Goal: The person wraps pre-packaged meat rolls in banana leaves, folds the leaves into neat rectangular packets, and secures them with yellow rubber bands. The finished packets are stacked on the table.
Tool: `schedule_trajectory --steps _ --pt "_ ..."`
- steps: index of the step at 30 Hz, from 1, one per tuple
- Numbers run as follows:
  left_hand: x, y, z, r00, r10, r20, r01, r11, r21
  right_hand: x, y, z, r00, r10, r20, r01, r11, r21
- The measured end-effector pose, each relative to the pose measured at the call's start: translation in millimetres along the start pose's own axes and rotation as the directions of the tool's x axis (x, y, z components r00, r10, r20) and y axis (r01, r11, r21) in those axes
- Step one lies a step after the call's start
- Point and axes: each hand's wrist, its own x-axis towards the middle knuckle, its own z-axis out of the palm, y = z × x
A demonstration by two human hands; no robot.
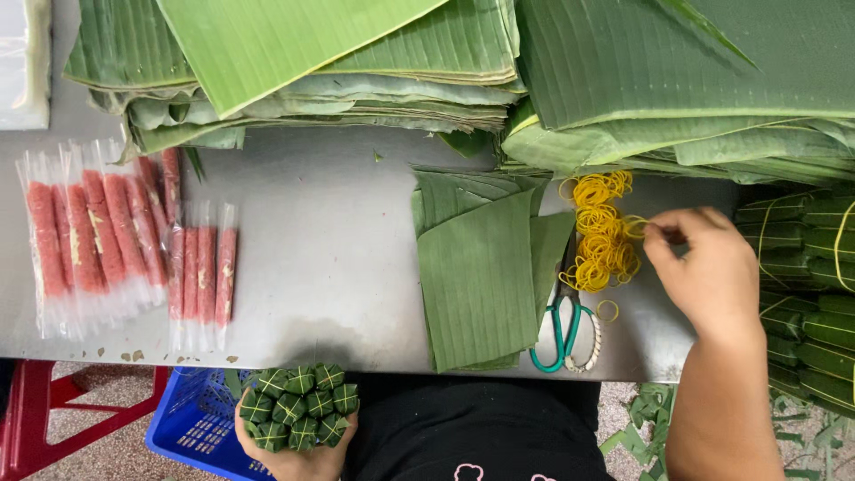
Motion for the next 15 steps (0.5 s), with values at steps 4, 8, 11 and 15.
schedule_trajectory --steps 4,8,11,15 --pt "2 7 0 0.981 0.187 0.041 -0.192 0.958 0.214 -4 -23 -3 0.999 -0.030 0.010 0.025 0.945 0.328" --pt "4 22 0 0.989 0.135 0.053 -0.142 0.980 0.140 -11 -120 31 0.952 -0.262 0.157 0.123 0.798 0.590" --pt "6 35 0 0.989 0.139 0.058 -0.149 0.965 0.214 -17 -220 66 0.769 -0.633 0.088 0.430 0.615 0.661" --pt "10 45 -3 0.961 0.265 0.074 -0.271 0.864 0.424 -34 -333 109 0.541 -0.840 -0.051 0.658 0.384 0.648"
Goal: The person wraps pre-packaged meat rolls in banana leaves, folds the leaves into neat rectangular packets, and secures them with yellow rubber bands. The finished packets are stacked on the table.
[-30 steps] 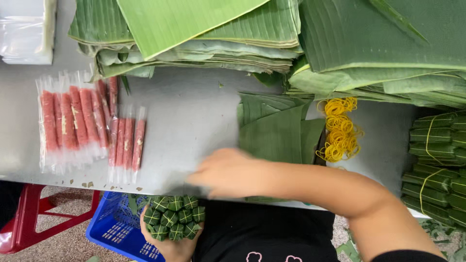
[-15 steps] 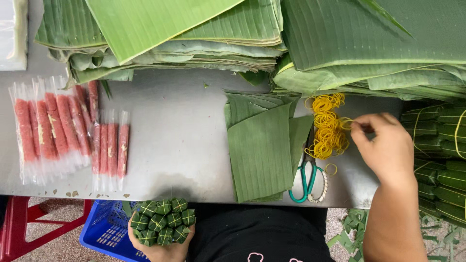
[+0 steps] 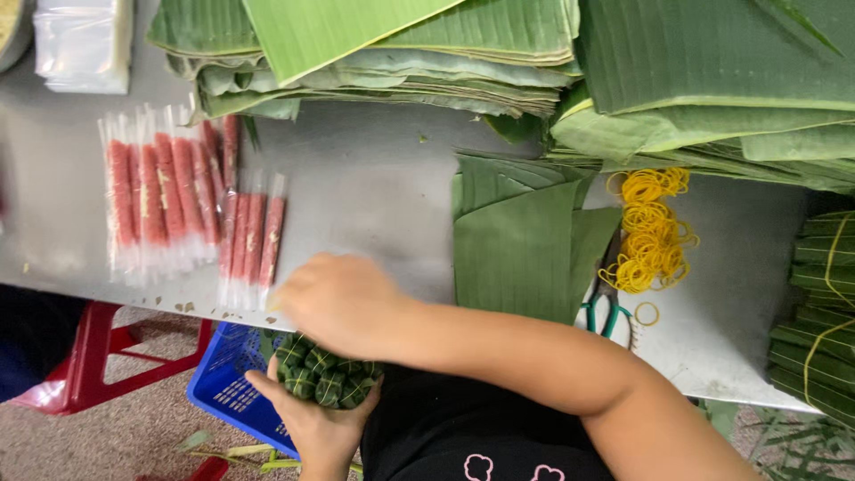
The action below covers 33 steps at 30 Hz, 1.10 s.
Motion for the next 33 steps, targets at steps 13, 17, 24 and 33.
schedule_trajectory --steps 13,17,24,33 --pt "-9 -40 1 0.994 0.100 0.046 -0.104 0.990 0.097 -59 -41 -9 0.904 -0.175 0.391 -0.194 0.646 0.738" --pt "4 -25 0 0.979 0.203 0.018 -0.203 0.966 0.161 -46 -45 0 0.960 0.058 0.272 -0.205 0.809 0.550" --pt "29 15 -10 0.994 0.057 0.096 -0.060 0.998 0.034 29 -37 11 0.862 0.061 0.503 -0.210 0.947 0.244" --pt "13 -20 2 0.995 0.078 0.064 -0.078 0.997 -0.008 25 -63 -4 0.645 -0.055 0.763 0.079 0.997 0.005"
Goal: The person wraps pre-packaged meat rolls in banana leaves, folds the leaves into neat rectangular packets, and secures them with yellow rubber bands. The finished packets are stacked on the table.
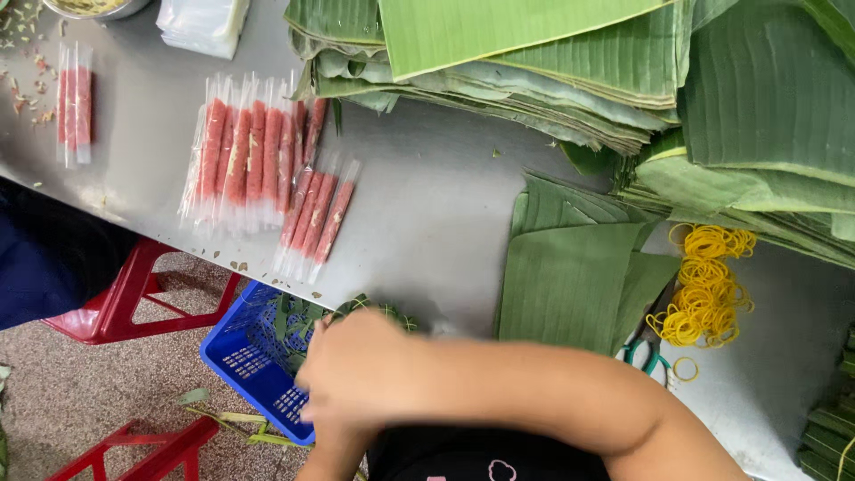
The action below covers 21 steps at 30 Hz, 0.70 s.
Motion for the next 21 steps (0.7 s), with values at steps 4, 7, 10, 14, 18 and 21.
schedule_trajectory --steps 4,7,10,14,18,21 --pt "-3 -2 0 0.997 0.009 -0.071 -0.011 1.000 -0.021 -50 1 41 0.956 -0.170 -0.239 0.293 0.591 0.752" --pt "1 6 -2 0.994 -0.089 -0.068 0.089 0.996 -0.010 -93 32 86 0.994 -0.012 0.107 -0.106 -0.275 0.955" --pt "7 17 -2 0.982 -0.186 -0.036 0.186 0.983 -0.002 -119 64 115 0.978 0.163 0.129 -0.109 -0.124 0.986" --pt "7 26 1 0.966 -0.254 -0.049 0.249 0.964 -0.095 -92 77 99 0.937 0.299 -0.182 -0.011 0.545 0.838" --pt "2 24 6 0.971 -0.216 -0.103 0.208 0.975 -0.083 -29 68 61 0.802 0.136 -0.582 0.108 0.925 0.366" --pt "-6 14 13 0.976 -0.176 -0.130 0.168 0.984 -0.066 9 62 54 0.790 0.225 -0.571 -0.026 0.942 0.335"
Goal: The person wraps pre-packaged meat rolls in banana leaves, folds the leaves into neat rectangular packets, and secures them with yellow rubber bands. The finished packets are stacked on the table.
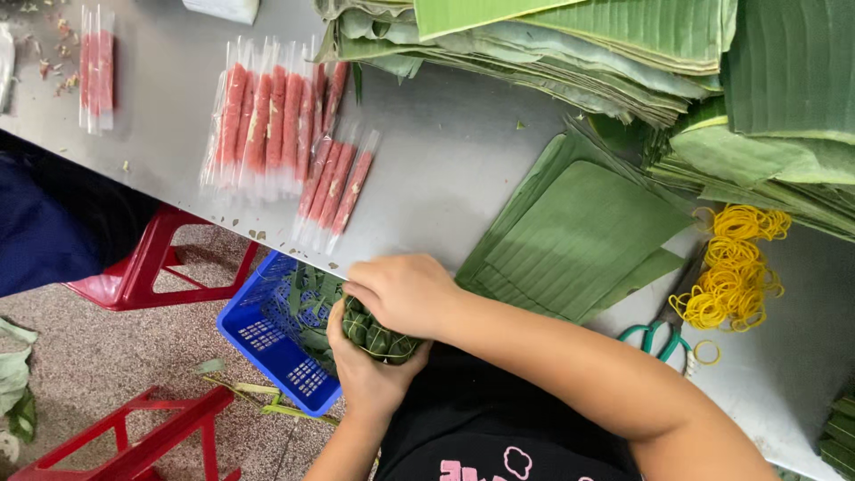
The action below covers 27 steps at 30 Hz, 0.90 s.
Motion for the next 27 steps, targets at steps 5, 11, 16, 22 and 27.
schedule_trajectory --steps 5,11,16,22,27 --pt "-22 -27 19 0.996 0.043 -0.075 -0.052 0.990 -0.131 24 26 2 0.953 0.278 0.123 -0.235 0.930 -0.284" --pt "-31 -37 37 0.994 -0.004 -0.114 -0.037 0.935 -0.354 -29 36 -33 0.948 0.132 0.290 -0.150 0.988 0.042" --pt "-6 -2 11 0.998 -0.054 -0.015 0.044 0.922 -0.384 -70 4 -48 0.600 0.626 0.498 -0.790 0.563 0.243" --pt "37 50 29 0.967 0.247 -0.063 -0.247 0.848 -0.469 -61 -5 -108 0.975 0.104 -0.198 -0.106 0.994 0.000" --pt "83 48 57 0.968 0.197 0.155 -0.103 0.877 -0.470 -10 62 -143 0.931 0.187 -0.313 -0.252 0.951 -0.179"
